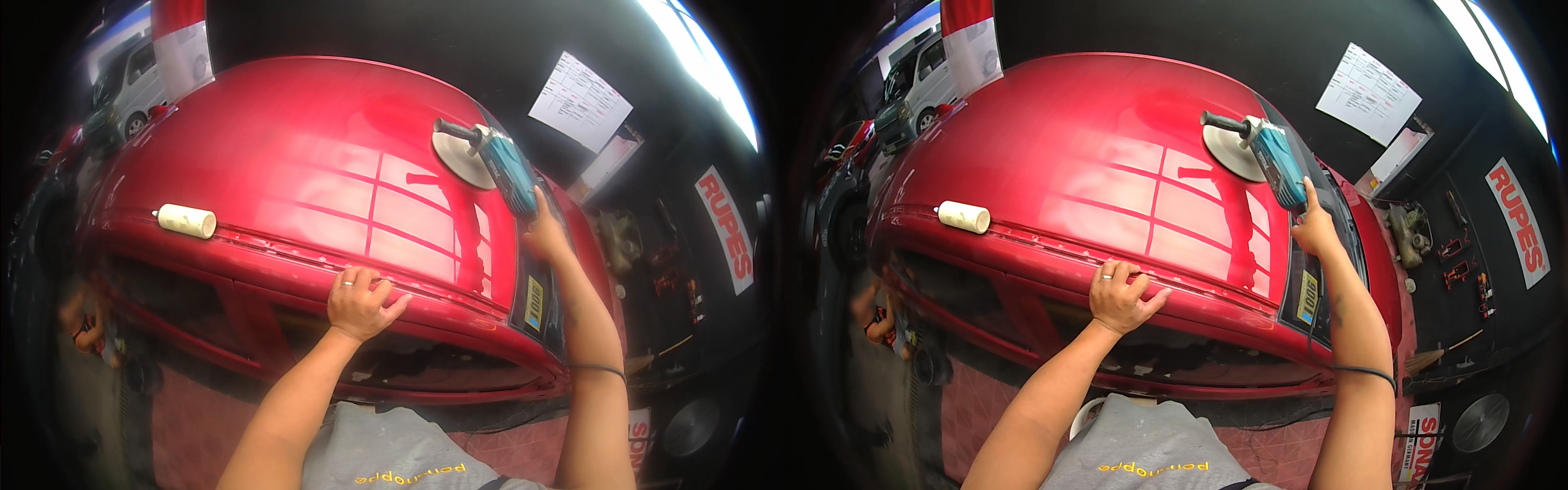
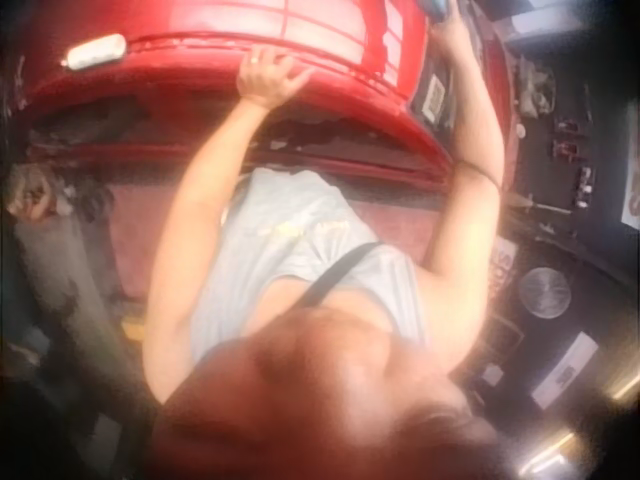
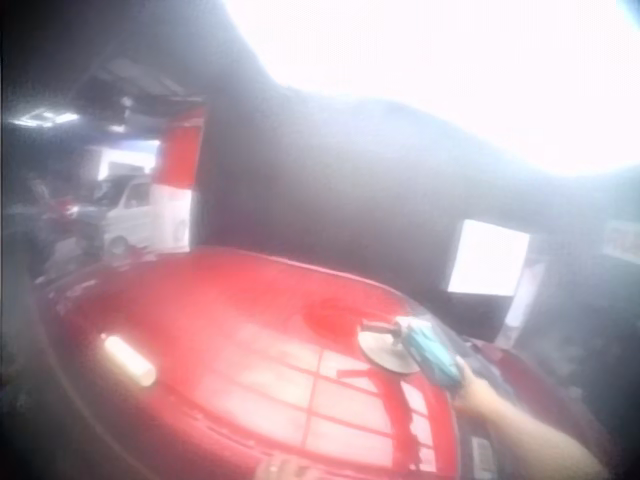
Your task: The person applies a white compound to the roof of a red car and uses a rotary polisher with a wool pad to buff the surface. The person moves the polisher in overlapping passes across the roof, occasionally pausing to reposition the tool.
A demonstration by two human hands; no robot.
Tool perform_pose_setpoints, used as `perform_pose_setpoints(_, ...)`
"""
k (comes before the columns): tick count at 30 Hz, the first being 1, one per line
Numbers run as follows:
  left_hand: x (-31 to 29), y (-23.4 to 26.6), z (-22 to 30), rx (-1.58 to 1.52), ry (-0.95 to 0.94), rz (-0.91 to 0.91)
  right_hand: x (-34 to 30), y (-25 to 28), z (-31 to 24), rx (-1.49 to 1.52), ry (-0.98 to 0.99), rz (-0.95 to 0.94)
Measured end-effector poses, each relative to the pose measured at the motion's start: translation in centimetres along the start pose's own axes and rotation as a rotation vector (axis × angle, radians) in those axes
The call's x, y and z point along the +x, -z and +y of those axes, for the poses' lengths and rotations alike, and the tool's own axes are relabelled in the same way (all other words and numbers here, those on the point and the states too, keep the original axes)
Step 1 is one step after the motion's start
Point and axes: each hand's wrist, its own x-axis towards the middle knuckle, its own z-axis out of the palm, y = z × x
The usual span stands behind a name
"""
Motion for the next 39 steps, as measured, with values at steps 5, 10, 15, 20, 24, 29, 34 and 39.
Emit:
perform_pose_setpoints(5,0.1,-0.1,0.2,0.005,-0.003,-0.002,-2.6,0.1,3.0,0.046,-0.053,0.009)
perform_pose_setpoints(10,0.0,0.2,0.2,0.015,0.009,-0.014,-7.0,0.6,4.1,0.022,-0.025,0.037)
perform_pose_setpoints(15,0.2,0.1,0.5,0.029,0.022,-0.031,-7.6,0.3,3.4,0.053,-0.035,-0.007)
perform_pose_setpoints(20,0.2,-0.1,0.3,0.028,0.016,-0.007,-5.8,-0.3,-0.4,0.040,0.117,-0.005)
perform_pose_setpoints(24,0.1,-0.1,0.2,0.029,0.020,-0.013,-4.2,-0.7,-3.8,-0.004,0.211,-0.024)
perform_pose_setpoints(29,0.0,-0.3,0.3,0.022,0.015,-0.002,-3.0,-1.5,-8.7,-0.029,0.320,-0.055)
perform_pose_setpoints(34,-0.2,-0.3,0.2,0.018,0.028,-0.022,-2.2,-1.7,-12.4,-0.049,0.315,-0.106)
perform_pose_setpoints(39,0.0,-0.2,0.2,0.019,0.024,-0.014,-2.5,-1.7,-9.3,-0.039,0.333,-0.072)
